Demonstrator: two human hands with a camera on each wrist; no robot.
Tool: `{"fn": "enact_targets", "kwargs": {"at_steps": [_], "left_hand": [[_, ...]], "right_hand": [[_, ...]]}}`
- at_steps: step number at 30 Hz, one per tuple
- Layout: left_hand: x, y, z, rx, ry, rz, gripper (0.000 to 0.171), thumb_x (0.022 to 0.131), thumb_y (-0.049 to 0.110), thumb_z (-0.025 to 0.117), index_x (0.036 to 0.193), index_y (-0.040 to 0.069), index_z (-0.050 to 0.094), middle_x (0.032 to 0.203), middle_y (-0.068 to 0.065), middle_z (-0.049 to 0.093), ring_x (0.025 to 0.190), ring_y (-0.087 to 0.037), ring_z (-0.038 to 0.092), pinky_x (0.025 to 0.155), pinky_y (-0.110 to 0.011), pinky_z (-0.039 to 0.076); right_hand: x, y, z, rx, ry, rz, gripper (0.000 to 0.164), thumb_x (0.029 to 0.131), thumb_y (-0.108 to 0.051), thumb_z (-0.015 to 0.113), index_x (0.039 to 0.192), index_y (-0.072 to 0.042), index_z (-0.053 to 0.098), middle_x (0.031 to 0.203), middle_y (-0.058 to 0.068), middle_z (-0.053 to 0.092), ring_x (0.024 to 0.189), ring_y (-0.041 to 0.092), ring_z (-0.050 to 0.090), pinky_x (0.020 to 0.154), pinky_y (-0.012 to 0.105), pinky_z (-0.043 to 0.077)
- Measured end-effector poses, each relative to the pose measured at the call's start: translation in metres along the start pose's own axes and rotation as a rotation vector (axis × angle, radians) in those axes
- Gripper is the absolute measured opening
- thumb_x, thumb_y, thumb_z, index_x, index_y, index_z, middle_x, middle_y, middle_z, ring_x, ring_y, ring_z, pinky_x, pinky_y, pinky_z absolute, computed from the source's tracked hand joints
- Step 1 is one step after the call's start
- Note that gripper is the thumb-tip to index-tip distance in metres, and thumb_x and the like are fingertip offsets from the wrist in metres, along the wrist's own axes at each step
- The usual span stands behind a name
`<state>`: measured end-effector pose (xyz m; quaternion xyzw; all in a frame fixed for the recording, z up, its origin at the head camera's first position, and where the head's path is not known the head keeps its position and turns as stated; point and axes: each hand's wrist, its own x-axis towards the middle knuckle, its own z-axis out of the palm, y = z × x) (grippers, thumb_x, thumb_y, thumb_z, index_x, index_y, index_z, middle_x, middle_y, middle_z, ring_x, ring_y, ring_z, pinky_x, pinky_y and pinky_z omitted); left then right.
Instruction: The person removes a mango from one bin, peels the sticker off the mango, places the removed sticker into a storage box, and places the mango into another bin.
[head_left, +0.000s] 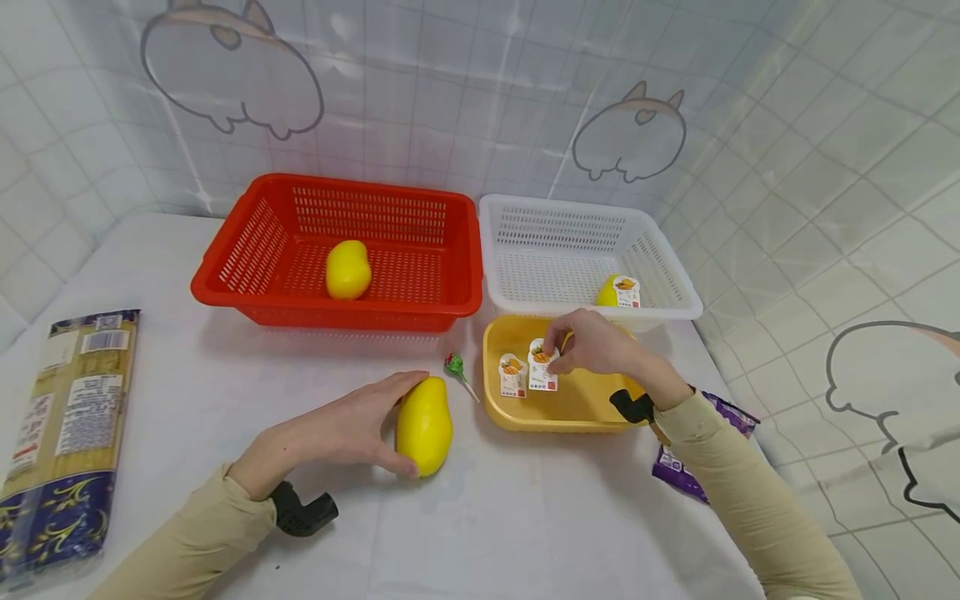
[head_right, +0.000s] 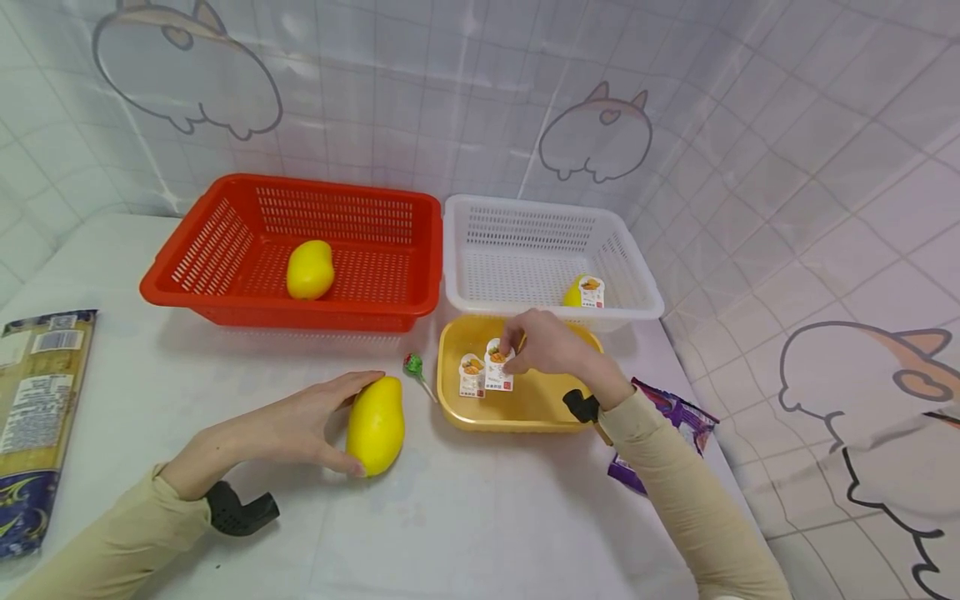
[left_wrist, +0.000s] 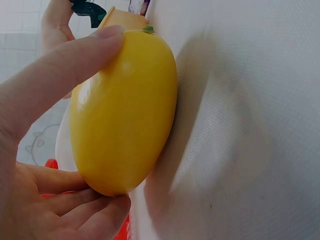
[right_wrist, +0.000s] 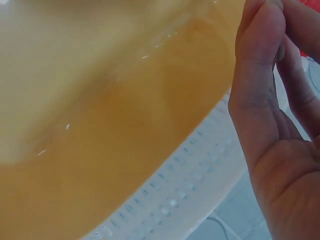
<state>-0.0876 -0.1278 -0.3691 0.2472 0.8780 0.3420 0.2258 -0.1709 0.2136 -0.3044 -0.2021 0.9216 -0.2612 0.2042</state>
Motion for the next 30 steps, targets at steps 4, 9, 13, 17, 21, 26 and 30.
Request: {"fn": "enact_targets", "kwargs": {"at_steps": [4, 9, 13, 17, 21, 26, 30], "left_hand": [[0.0, 0.0, 0.0, -0.007, 0.001, 0.003, 0.111, 0.068, 0.053, 0.088, 0.155, 0.013, 0.033, 0.157, -0.006, 0.038, 0.139, -0.025, 0.042, 0.117, -0.052, 0.035], [0.0, -0.001, 0.0, -0.007, 0.005, 0.009, 0.112, 0.067, 0.053, 0.088, 0.155, 0.012, 0.033, 0.157, -0.006, 0.038, 0.139, -0.025, 0.042, 0.117, -0.052, 0.034], [0.0, -0.001, 0.001, -0.008, 0.003, 0.008, 0.112, 0.067, 0.053, 0.089, 0.155, 0.013, 0.033, 0.157, -0.006, 0.038, 0.139, -0.025, 0.042, 0.117, -0.052, 0.034], [0.0, -0.001, 0.0, -0.01, 0.001, 0.004, 0.112, 0.067, 0.053, 0.089, 0.155, 0.013, 0.032, 0.158, -0.005, 0.037, 0.14, -0.025, 0.041, 0.117, -0.053, 0.034], [-0.001, 0.0, 0.0, -0.009, -0.001, 0.002, 0.111, 0.067, 0.053, 0.088, 0.155, 0.014, 0.032, 0.158, -0.005, 0.037, 0.14, -0.025, 0.041, 0.117, -0.053, 0.034], [-0.001, 0.001, 0.0, -0.003, -0.002, 0.002, 0.112, 0.068, 0.053, 0.088, 0.156, 0.013, 0.032, 0.158, -0.005, 0.037, 0.14, -0.025, 0.041, 0.117, -0.052, 0.035], [-0.001, 0.001, -0.001, -0.002, -0.005, -0.004, 0.112, 0.068, 0.053, 0.088, 0.156, 0.013, 0.032, 0.158, -0.005, 0.037, 0.141, -0.025, 0.04, 0.117, -0.052, 0.034]], "right_hand": [[0.003, 0.004, 0.001, -0.037, -0.039, 0.005, 0.017, 0.079, -0.007, 0.084, 0.086, -0.006, 0.068, 0.082, 0.003, 0.063, 0.071, 0.018, 0.057, 0.066, 0.028, 0.049], [0.006, 0.011, 0.004, -0.085, -0.071, -0.021, 0.017, 0.079, -0.009, 0.084, 0.084, -0.007, 0.068, 0.082, 0.003, 0.063, 0.073, 0.018, 0.055, 0.065, 0.027, 0.047], [0.01, 0.018, 0.007, -0.114, -0.102, -0.071, 0.016, 0.079, -0.007, 0.083, 0.083, -0.006, 0.067, 0.08, 0.002, 0.062, 0.072, 0.016, 0.054, 0.065, 0.026, 0.048], [0.015, 0.021, 0.009, -0.146, -0.122, -0.074, 0.017, 0.078, -0.006, 0.083, 0.083, -0.005, 0.067, 0.076, 0.001, 0.06, 0.071, 0.015, 0.052, 0.064, 0.025, 0.045], [0.02, 0.02, 0.013, -0.198, -0.134, -0.061, 0.018, 0.078, -0.007, 0.084, 0.081, -0.006, 0.067, 0.074, 0.0, 0.057, 0.07, 0.015, 0.051, 0.063, 0.025, 0.042], [0.023, 0.02, 0.016, -0.251, -0.14, -0.037, 0.019, 0.078, -0.009, 0.085, 0.081, -0.007, 0.066, 0.073, 0.0, 0.056, 0.071, 0.016, 0.05, 0.064, 0.025, 0.041], [0.024, 0.022, 0.018, -0.26, -0.143, -0.016, 0.019, 0.078, -0.01, 0.085, 0.082, -0.007, 0.068, 0.074, 0.0, 0.057, 0.073, 0.016, 0.051, 0.065, 0.025, 0.042]]}}
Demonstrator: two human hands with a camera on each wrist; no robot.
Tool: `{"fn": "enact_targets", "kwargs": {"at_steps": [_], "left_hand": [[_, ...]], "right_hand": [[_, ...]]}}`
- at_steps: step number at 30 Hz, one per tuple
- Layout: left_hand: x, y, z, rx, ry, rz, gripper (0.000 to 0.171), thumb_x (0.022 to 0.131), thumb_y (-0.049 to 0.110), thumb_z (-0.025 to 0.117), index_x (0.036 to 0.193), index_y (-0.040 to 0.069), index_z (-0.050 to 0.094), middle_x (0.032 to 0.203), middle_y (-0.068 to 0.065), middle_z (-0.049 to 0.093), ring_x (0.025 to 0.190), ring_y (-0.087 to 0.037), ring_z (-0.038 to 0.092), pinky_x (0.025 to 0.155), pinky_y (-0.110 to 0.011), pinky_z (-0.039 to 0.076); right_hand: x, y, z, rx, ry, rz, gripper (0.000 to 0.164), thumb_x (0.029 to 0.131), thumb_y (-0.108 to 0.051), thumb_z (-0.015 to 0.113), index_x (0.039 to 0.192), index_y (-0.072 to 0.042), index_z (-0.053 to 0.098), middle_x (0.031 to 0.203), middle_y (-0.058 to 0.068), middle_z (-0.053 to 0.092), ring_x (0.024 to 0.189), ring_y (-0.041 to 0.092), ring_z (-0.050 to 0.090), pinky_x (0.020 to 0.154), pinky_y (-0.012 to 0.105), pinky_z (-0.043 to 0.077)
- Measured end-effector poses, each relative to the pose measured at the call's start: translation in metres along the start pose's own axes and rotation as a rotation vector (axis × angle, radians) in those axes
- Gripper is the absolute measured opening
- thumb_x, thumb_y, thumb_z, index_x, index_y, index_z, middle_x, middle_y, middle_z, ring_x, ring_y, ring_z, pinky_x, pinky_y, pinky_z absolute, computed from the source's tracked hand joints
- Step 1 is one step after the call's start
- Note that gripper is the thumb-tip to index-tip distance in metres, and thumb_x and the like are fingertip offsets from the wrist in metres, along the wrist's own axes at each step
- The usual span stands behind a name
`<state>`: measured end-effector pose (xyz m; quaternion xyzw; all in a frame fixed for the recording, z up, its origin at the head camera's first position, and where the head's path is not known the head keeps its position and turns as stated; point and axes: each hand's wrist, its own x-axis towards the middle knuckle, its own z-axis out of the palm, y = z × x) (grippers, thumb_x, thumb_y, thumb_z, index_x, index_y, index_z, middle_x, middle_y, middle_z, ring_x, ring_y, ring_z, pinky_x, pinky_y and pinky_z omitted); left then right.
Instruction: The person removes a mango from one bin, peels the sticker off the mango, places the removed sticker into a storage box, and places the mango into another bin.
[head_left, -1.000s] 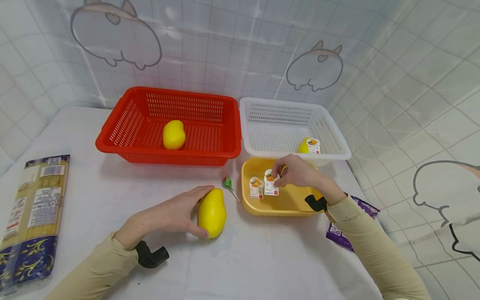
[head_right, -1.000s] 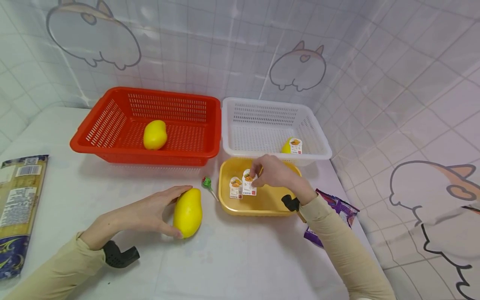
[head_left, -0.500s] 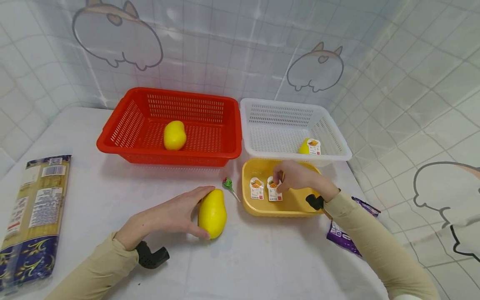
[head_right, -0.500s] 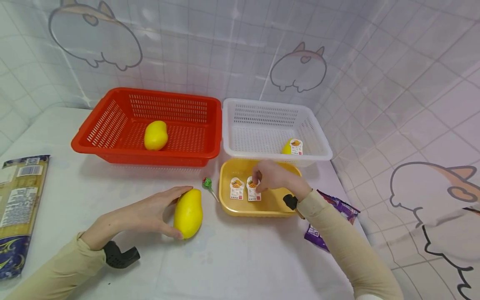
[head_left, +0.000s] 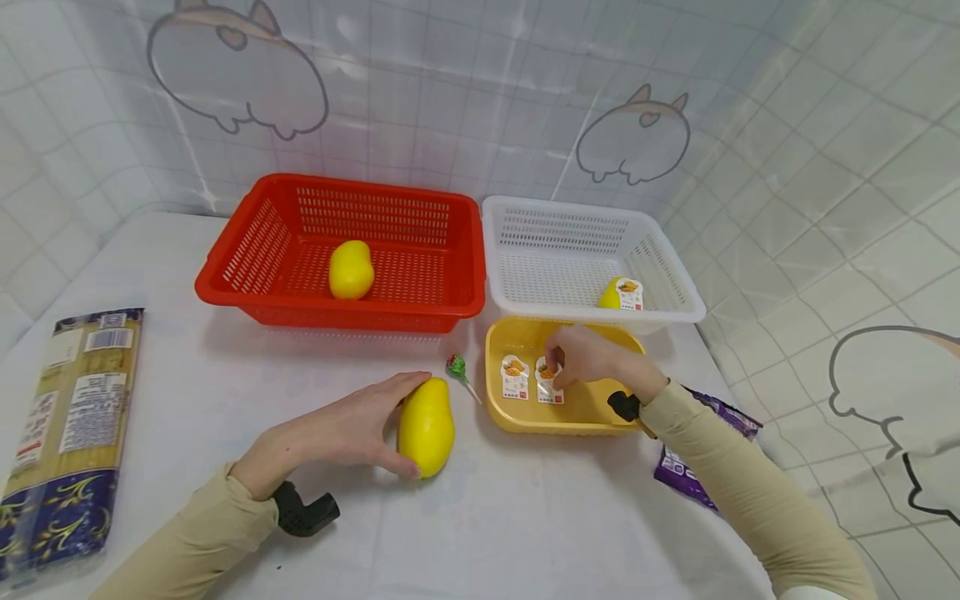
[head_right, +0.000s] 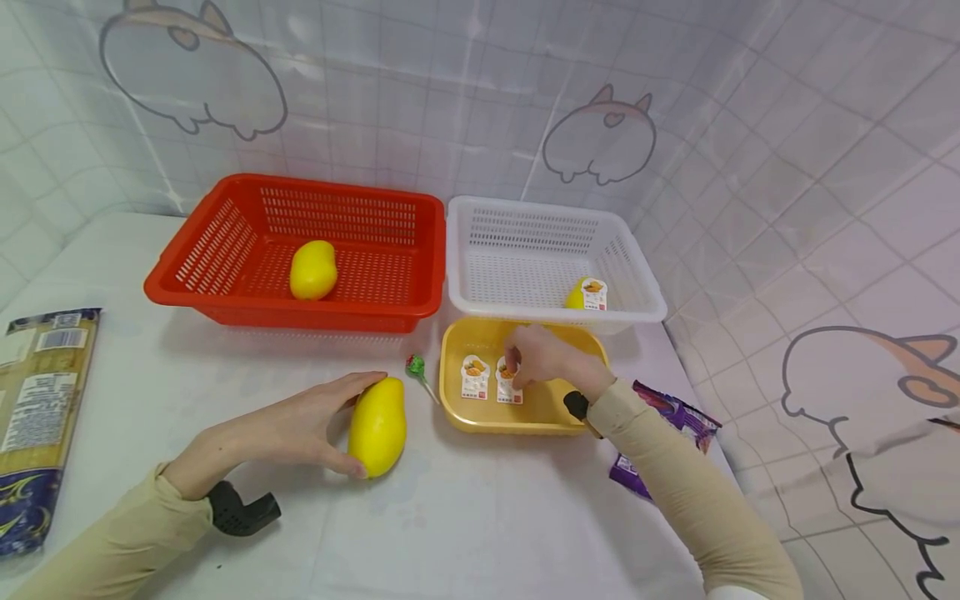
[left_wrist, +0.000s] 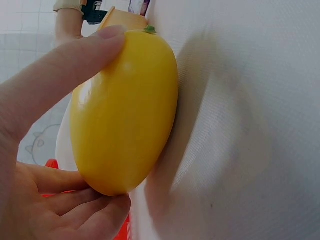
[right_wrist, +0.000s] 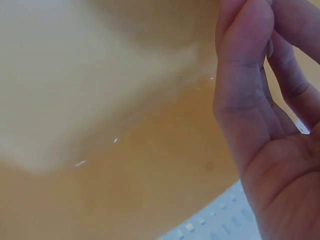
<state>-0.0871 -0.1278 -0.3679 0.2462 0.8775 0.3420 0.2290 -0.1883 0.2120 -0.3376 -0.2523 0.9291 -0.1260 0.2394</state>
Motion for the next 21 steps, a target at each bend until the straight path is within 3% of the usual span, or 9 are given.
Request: {"fn": "enact_targets", "kwargs": {"at_steps": [21], "left_hand": [[0.0001, -0.0007, 0.0008, 0.005, 0.006, 0.002, 0.113, 0.067, 0.053, 0.089, 0.156, 0.013, 0.032, 0.158, -0.006, 0.036, 0.14, -0.026, 0.041, 0.117, -0.052, 0.035]], "right_hand": [[-0.0004, -0.0014, 0.004, 0.003, -0.002, 0.007, 0.018, 0.08, -0.013, 0.085, 0.085, -0.007, 0.068, 0.079, 0.004, 0.059, 0.077, 0.017, 0.052, 0.068, 0.025, 0.043]]}}
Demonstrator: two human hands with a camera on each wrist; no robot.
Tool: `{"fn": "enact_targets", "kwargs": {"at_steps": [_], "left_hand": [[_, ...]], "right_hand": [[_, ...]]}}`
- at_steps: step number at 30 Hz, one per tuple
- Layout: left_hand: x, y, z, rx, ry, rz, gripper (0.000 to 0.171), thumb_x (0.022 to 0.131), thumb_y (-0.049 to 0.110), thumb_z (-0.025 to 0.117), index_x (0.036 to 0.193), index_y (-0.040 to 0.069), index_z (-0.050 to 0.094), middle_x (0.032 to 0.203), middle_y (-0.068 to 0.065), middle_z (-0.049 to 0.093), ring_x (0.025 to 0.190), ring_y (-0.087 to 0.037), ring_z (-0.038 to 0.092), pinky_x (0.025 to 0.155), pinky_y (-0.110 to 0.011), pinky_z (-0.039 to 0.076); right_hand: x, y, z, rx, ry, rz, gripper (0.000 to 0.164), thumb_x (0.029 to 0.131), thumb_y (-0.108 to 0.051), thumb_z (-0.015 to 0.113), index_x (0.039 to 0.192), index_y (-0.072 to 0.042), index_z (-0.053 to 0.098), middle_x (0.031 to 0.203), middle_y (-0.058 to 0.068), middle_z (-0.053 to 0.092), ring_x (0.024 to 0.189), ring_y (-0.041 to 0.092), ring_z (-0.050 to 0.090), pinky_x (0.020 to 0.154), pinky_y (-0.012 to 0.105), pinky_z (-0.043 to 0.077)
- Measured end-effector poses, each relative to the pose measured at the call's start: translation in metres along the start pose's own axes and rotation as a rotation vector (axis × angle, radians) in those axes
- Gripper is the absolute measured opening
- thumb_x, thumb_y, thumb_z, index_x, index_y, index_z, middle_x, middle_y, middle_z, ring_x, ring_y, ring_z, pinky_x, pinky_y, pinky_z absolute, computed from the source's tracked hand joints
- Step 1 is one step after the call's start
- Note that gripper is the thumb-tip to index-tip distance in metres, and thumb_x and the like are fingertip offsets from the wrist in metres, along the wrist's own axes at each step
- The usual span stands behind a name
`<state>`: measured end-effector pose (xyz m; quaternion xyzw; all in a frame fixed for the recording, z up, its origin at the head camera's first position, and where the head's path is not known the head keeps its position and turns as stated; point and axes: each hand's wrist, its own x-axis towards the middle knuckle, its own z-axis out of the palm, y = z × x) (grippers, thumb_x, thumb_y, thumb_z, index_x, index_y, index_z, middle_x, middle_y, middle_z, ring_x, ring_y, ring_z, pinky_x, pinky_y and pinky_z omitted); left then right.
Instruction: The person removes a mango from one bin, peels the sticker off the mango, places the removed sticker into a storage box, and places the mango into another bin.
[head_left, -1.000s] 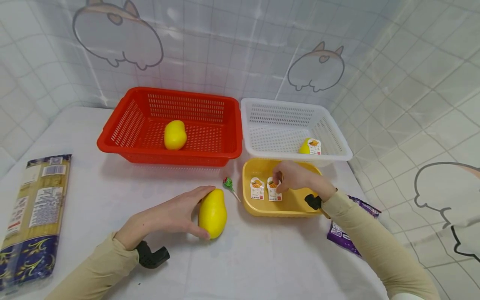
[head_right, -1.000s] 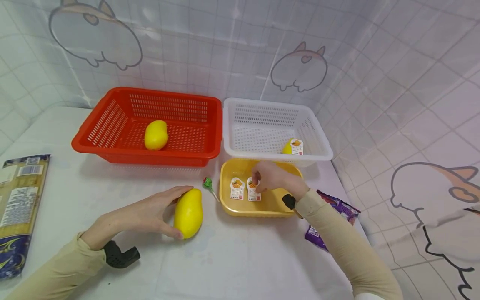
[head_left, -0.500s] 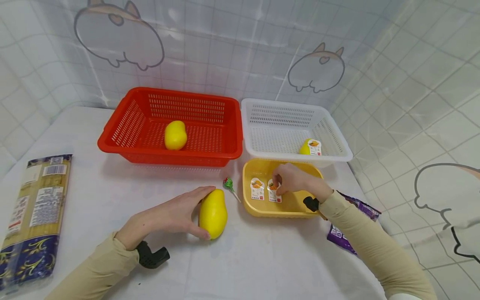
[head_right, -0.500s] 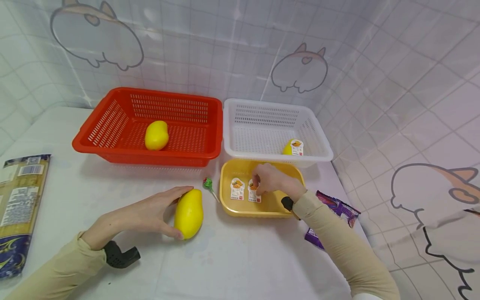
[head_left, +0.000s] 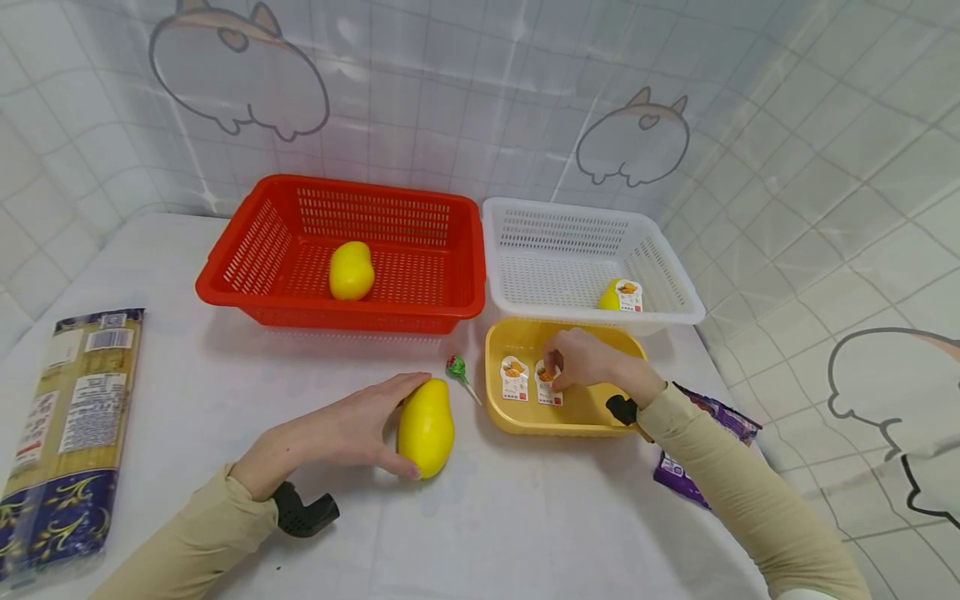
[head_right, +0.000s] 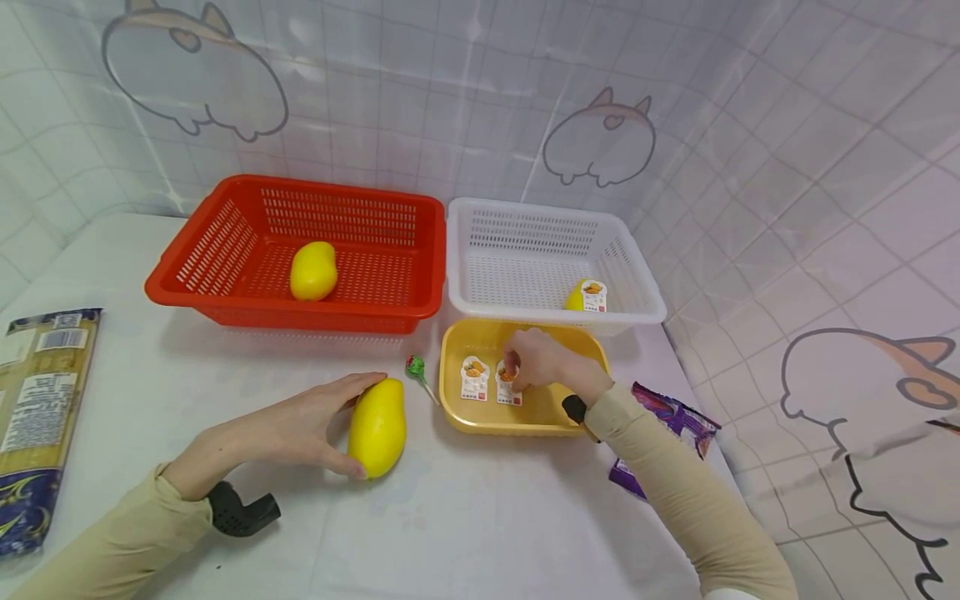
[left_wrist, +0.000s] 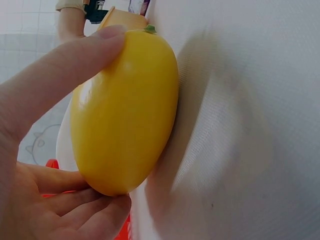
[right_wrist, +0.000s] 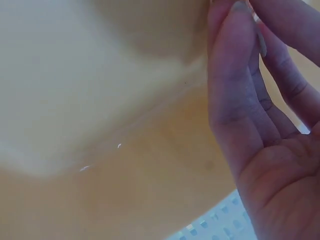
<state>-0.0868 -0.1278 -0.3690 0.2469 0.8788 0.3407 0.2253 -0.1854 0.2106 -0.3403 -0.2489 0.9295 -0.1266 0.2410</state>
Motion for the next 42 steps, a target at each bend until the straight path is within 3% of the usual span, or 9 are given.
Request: {"fn": "enact_targets", "kwargs": {"at_steps": [12, 28, 42], "left_hand": [[0.0, 0.0, -0.001, -0.01, -0.003, -0.003, 0.113, 0.067, 0.053, 0.089, 0.155, 0.012, 0.032, 0.157, -0.005, 0.038, 0.139, -0.025, 0.042, 0.117, -0.052, 0.035], [0.0, -0.002, 0.0, -0.005, -0.003, 0.0, 0.111, 0.067, 0.052, 0.088, 0.155, 0.013, 0.032, 0.157, -0.006, 0.037, 0.139, -0.025, 0.042, 0.117, -0.053, 0.035], [0.0, -0.002, 0.001, -0.007, -0.006, -0.008, 0.111, 0.067, 0.053, 0.088, 0.155, 0.015, 0.032, 0.158, -0.004, 0.036, 0.14, -0.024, 0.041, 0.117, -0.052, 0.035]], "right_hand": [[0.001, 0.002, 0.001, 0.024, -0.051, 0.029, 0.016, 0.085, -0.013, 0.079, 0.099, -0.011, 0.072, 0.093, 0.005, 0.063, 0.09, 0.021, 0.054, 0.081, 0.03, 0.048], [-0.005, 0.009, -0.002, -0.007, -0.07, -0.062, 0.012, 0.083, -0.01, 0.079, 0.092, -0.009, 0.071, 0.082, 0.002, 0.063, 0.077, 0.015, 0.052, 0.069, 0.025, 0.044], [-0.01, 0.009, -0.005, -0.02, -0.106, -0.061, 0.013, 0.086, -0.01, 0.076, 0.098, -0.009, 0.072, 0.088, 0.003, 0.066, 0.08, 0.015, 0.053, 0.073, 0.025, 0.046]]}}
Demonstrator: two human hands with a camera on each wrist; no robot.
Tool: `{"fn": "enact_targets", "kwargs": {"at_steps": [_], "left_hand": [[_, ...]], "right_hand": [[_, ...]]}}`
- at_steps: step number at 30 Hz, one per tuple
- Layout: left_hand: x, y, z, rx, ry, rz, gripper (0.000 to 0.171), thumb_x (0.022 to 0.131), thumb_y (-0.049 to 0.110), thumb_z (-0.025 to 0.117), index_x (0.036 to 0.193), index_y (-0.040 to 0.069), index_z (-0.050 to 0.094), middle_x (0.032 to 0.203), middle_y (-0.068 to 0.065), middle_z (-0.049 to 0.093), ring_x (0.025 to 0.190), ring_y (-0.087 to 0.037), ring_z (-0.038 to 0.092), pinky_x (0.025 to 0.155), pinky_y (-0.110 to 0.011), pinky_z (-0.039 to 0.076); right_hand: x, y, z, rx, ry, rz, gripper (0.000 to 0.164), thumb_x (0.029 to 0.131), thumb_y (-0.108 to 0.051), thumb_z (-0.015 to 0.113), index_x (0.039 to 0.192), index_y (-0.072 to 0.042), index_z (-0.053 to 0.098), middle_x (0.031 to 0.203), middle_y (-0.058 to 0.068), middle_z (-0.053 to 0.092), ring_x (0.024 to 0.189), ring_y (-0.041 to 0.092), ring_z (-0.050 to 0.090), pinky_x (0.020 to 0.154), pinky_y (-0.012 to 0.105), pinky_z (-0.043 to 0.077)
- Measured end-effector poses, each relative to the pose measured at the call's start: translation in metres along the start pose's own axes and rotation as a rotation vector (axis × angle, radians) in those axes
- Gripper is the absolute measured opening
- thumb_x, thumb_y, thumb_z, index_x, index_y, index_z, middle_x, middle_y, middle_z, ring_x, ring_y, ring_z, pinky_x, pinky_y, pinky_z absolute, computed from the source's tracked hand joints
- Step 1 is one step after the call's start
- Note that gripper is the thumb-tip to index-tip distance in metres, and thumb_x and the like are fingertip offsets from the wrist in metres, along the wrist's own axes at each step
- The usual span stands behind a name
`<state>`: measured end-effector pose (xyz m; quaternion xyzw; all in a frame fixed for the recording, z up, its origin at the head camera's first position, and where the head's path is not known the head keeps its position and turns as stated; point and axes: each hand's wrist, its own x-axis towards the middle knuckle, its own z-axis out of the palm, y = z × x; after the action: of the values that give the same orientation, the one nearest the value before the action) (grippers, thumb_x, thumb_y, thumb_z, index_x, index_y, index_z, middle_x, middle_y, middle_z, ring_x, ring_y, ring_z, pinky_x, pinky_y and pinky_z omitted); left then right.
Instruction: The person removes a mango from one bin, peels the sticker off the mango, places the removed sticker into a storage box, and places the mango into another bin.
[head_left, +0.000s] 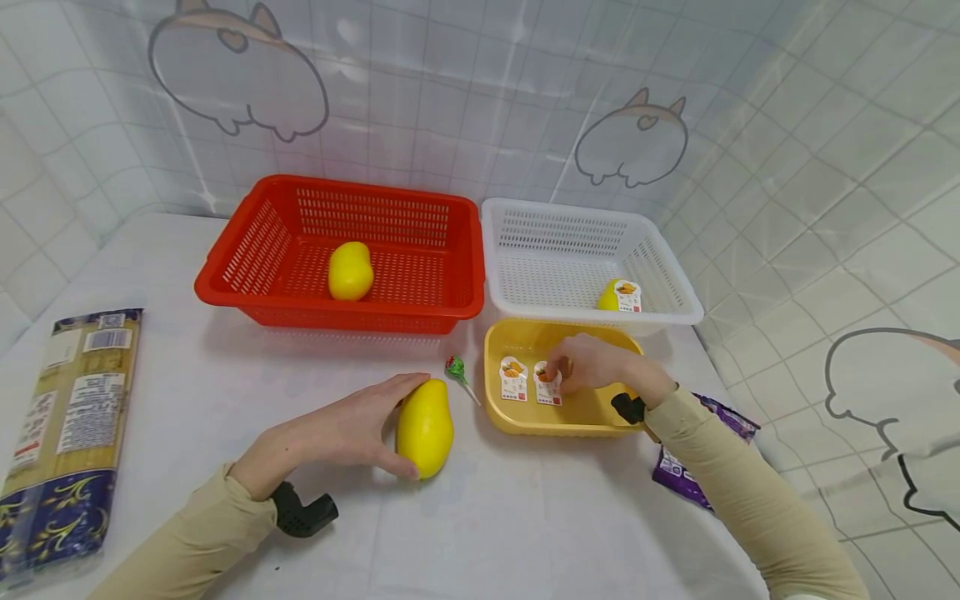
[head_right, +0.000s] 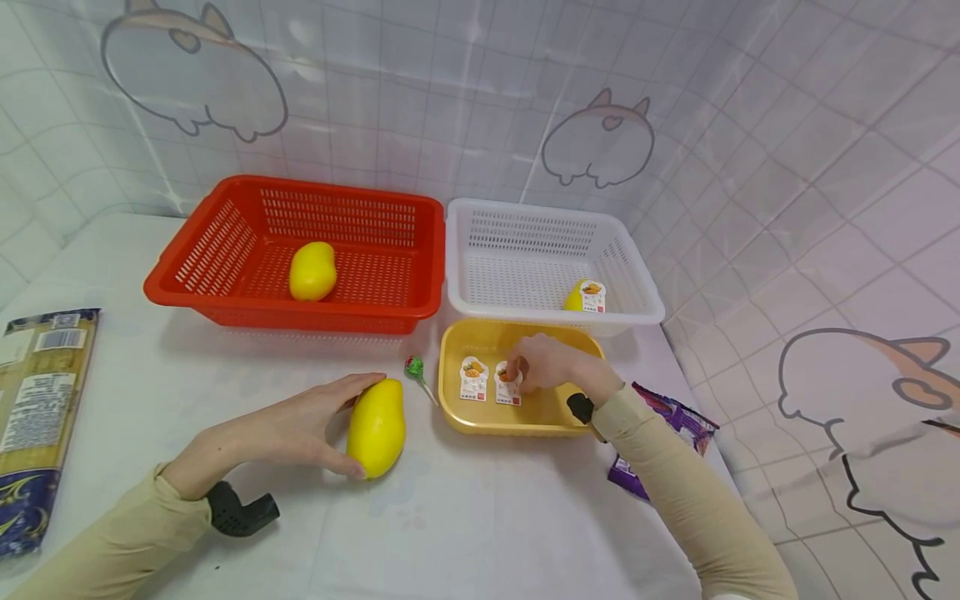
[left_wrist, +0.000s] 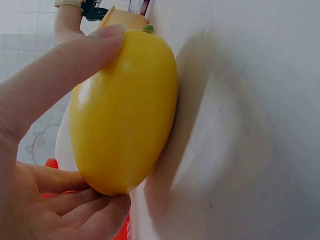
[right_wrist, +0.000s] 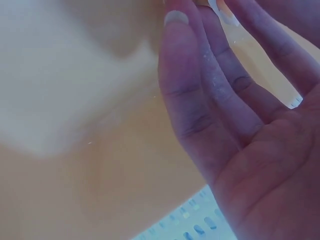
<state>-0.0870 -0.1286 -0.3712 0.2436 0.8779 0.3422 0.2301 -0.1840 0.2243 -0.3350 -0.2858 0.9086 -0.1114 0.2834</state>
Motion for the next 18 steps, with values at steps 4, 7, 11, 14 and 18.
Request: {"fn": "enact_targets", "kwargs": {"at_steps": [4, 7, 11, 14, 18], "left_hand": [[-0.0002, 0.0001, -0.0002, -0.002, 0.001, -0.002, 0.112, 0.067, 0.053, 0.089, 0.156, 0.015, 0.032, 0.158, -0.004, 0.036, 0.14, -0.025, 0.04, 0.117, -0.053, 0.035], [-0.0004, 0.0004, -0.0004, -0.003, 0.0, -0.004, 0.113, 0.067, 0.054, 0.088, 0.156, 0.015, 0.031, 0.158, -0.005, 0.036, 0.141, -0.025, 0.04, 0.117, -0.053, 0.035], [-0.0003, 0.0004, -0.0002, -0.001, -0.002, -0.007, 0.113, 0.067, 0.054, 0.088, 0.156, 0.015, 0.031, 0.159, -0.004, 0.035, 0.141, -0.025, 0.04, 0.117, -0.053, 0.034], [-0.0003, 0.0005, 0.0, -0.002, -0.003, -0.007, 0.113, 0.067, 0.054, 0.088, 0.156, 0.015, 0.031, 0.159, -0.005, 0.036, 0.141, -0.025, 0.04, 0.117, -0.053, 0.034], [-0.0001, 0.0009, -0.0002, -0.005, -0.003, -0.011, 0.114, 0.066, 0.053, 0.089, 0.156, 0.015, 0.031, 0.158, -0.004, 0.036, 0.14, -0.024, 0.04, 0.118, -0.053, 0.034]], "right_hand": [[-0.0011, 0.0006, 0.0, 0.011, 0.002, 0.003, 0.013, 0.085, -0.009, 0.076, 0.098, -0.009, 0.072, 0.087, 0.003, 0.066, 0.081, 0.015, 0.054, 0.073, 0.025, 0.047], [-0.0015, 0.0009, 0.0004, 0.021, 0.001, 0.007, 0.013, 0.086, -0.01, 0.076, 0.098, -0.009, 0.072, 0.088, 0.004, 0.066, 0.082, 0.016, 0.054, 0.073, 0.025, 0.047], [-0.0023, 0.0014, 0.0002, 0.017, -0.003, 0.001, 0.013, 0.086, -0.01, 0.075, 0.098, -0.009, 0.072, 0.089, 0.005, 0.067, 0.082, 0.016, 0.054, 0.073, 0.025, 0.047], [-0.0031, 0.0018, -0.0006, 0.008, 0.001, -0.019, 0.014, 0.085, -0.01, 0.075, 0.099, -0.009, 0.073, 0.089, 0.005, 0.067, 0.081, 0.015, 0.054, 0.074, 0.025, 0.047], [-0.0057, 0.0009, -0.0032, 0.006, 0.019, -0.032, 0.015, 0.086, -0.01, 0.077, 0.1, -0.007, 0.073, 0.092, 0.006, 0.068, 0.083, 0.017, 0.055, 0.077, 0.027, 0.049]]}}
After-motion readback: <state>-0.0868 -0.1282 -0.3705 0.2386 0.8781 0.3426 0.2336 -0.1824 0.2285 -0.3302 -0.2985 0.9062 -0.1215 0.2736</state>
